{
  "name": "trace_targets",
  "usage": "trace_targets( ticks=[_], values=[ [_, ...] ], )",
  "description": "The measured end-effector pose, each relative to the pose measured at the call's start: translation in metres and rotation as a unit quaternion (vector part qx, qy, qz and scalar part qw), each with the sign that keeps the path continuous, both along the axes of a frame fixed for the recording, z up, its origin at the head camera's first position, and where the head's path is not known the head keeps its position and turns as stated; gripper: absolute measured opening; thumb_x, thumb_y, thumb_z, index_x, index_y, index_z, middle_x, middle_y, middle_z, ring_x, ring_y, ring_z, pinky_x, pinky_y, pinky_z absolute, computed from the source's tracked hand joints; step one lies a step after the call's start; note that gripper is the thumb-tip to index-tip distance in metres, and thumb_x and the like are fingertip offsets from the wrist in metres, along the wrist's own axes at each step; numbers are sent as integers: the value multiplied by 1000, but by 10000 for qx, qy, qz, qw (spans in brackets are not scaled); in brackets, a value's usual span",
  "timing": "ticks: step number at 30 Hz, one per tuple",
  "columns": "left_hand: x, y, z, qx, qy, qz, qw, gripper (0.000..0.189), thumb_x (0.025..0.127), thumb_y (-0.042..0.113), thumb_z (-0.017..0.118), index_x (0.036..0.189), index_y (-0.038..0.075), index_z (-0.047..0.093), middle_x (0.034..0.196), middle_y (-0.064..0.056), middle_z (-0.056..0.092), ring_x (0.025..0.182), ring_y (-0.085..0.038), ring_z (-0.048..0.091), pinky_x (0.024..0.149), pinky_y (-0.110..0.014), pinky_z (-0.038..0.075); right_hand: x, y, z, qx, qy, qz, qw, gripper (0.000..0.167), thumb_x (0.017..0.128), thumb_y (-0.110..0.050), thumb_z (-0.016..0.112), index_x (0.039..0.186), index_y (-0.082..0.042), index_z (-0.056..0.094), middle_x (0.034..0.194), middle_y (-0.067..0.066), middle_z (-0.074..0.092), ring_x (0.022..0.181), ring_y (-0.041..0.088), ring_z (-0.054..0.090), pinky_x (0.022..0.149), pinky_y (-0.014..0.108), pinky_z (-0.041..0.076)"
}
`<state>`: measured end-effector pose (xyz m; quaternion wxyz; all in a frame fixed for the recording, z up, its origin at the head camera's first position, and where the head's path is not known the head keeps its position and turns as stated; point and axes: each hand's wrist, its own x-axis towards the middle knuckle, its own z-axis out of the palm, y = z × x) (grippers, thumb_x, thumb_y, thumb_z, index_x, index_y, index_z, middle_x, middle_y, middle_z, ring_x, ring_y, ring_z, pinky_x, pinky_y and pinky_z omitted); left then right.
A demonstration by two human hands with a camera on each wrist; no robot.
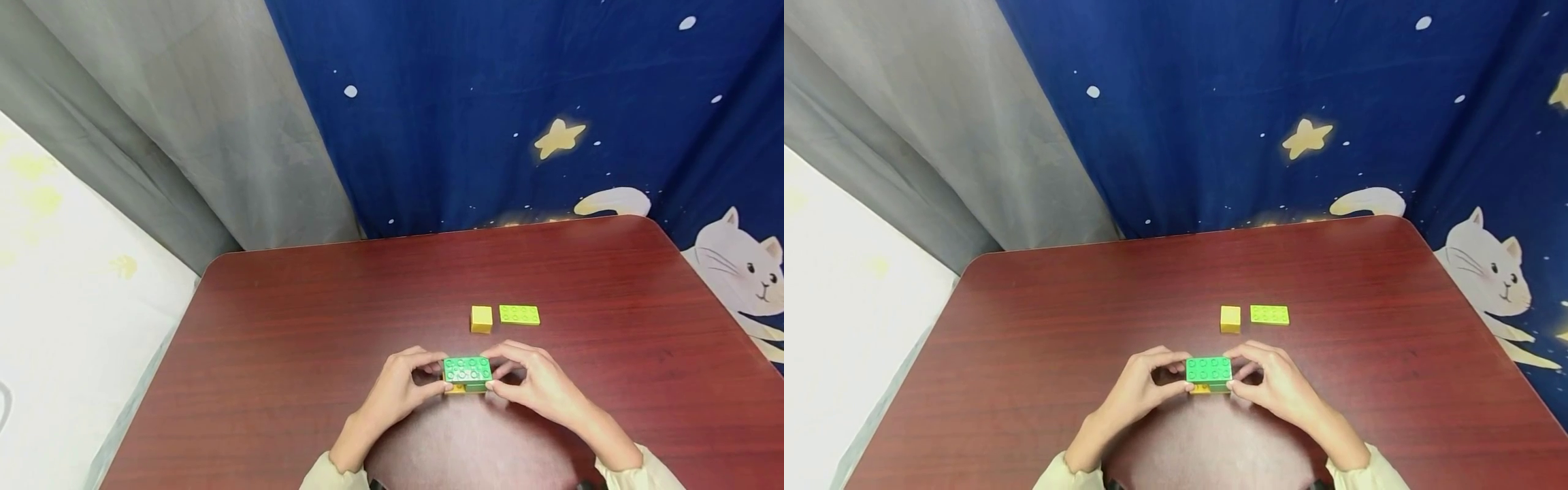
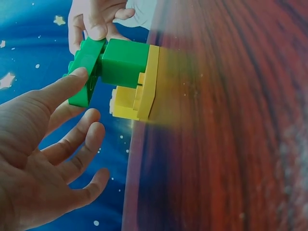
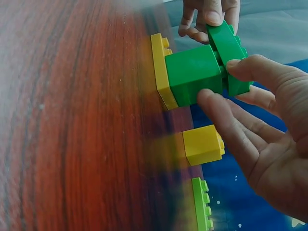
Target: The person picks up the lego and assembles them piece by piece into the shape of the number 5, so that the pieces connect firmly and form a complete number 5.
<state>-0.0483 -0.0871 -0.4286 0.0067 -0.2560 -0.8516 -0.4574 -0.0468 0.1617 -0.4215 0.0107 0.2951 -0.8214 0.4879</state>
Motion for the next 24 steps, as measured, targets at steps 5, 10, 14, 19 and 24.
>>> trace_targets(
  ticks=[5,10,14,19,24],
  values=[
    [2,-1,2,-127,112,5,9999,31,75,22,79,103,13,69,83,3,62,77,-12,60,69,-26,50,0,0,-2,-45,-436,91,9990,34,79,-11,74,110,-12,61,94,5,67,71,8,64,51,25,51],
    [3,-1,3,-292,207,23,9994,31,75,23,79,103,14,69,83,4,62,78,-9,58,70,-23,48,0,1,-4,-35,-418,68,9991,33,79,-12,74,109,-14,61,82,-1,65,64,6,61,50,25,51],
    [4,-1,0,-285,227,52,9993,31,75,22,79,102,12,69,81,3,61,76,-9,57,69,-23,48,0,2,-8,-41,-272,45,9996,34,78,-10,75,109,-13,62,74,-5,61,58,5,57,46,25,49],
    [5,0,-3,-188,225,64,9996,32,75,21,79,103,11,68,81,2,61,76,-10,57,68,-22,48,-1,2,-10,-126,-189,105,9997,34,78,-8,75,110,-10,62,69,-6,57,54,3,54,43,23,47],
    [4,0,-3,-122,199,24,9997,32,76,21,78,104,11,68,81,2,61,76,-11,57,68,-21,48,-3,4,-10,-120,-224,155,9996,32,79,-10,75,108,-11,62,69,-6,57,53,3,53,43,21,46]
  ],
)
